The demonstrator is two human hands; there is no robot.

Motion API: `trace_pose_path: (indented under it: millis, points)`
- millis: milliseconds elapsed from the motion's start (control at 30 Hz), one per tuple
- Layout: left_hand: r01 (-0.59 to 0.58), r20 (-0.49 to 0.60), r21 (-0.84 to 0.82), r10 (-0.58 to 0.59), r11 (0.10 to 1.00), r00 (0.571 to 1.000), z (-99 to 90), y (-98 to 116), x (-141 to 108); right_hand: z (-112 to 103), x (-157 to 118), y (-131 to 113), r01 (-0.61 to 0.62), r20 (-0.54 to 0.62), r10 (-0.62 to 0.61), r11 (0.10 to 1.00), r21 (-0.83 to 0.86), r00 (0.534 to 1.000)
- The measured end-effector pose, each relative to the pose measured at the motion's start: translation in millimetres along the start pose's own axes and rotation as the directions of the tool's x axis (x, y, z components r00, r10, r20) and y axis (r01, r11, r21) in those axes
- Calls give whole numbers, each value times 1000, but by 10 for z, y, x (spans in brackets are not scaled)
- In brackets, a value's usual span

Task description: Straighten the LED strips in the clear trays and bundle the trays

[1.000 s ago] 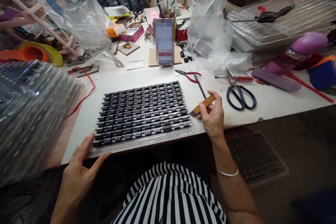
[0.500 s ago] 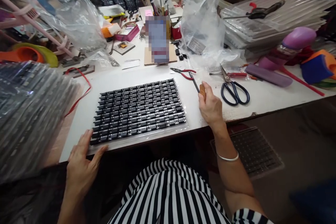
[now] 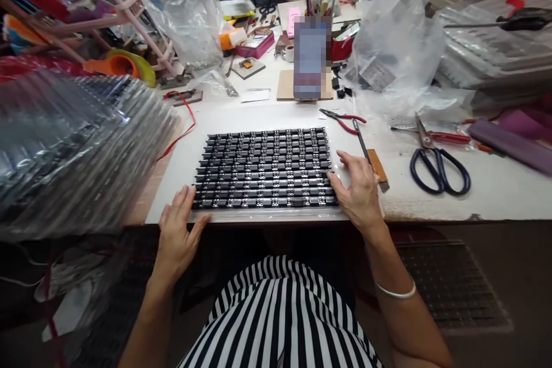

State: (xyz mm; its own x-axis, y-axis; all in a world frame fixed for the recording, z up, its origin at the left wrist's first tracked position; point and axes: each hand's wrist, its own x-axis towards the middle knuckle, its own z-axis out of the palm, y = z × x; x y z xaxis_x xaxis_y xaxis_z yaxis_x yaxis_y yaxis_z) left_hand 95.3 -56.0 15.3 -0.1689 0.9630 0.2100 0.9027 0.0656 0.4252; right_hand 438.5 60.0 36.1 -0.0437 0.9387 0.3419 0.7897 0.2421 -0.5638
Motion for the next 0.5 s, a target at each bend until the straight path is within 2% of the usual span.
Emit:
trace_pose_path:
  millis: [100, 167, 267, 333, 400, 500]
  points:
    - [-7, -10, 21, 7, 1000, 1000, 11, 8, -17, -27, -10, 16, -9, 6, 8, 1000, 24, 1000]
    - [-8, -9, 46, 9, 999, 1000, 16, 15, -27, -48, -57, -58, -9, -45, 10, 1000, 15, 999]
    - [-17, 0, 75, 17, 997, 1000, 21, 23, -36, -52, -215, -341, 108, -139, -114, 993, -53, 984]
    - [-26, -3, 80, 26, 996, 1000, 19, 34, -43, -14, -366, -609, 285, -82, -288, 958, -36, 954]
    - [-32, -22, 64, 34, 997, 999, 6, 58, -59, 61, -517, -873, 447, 37, -450, 892, 65, 892]
    - [-73, -90, -3, 72, 997, 993, -35, 124, -112, 215, -676, -1137, 550, 162, -569, 821, 152, 806]
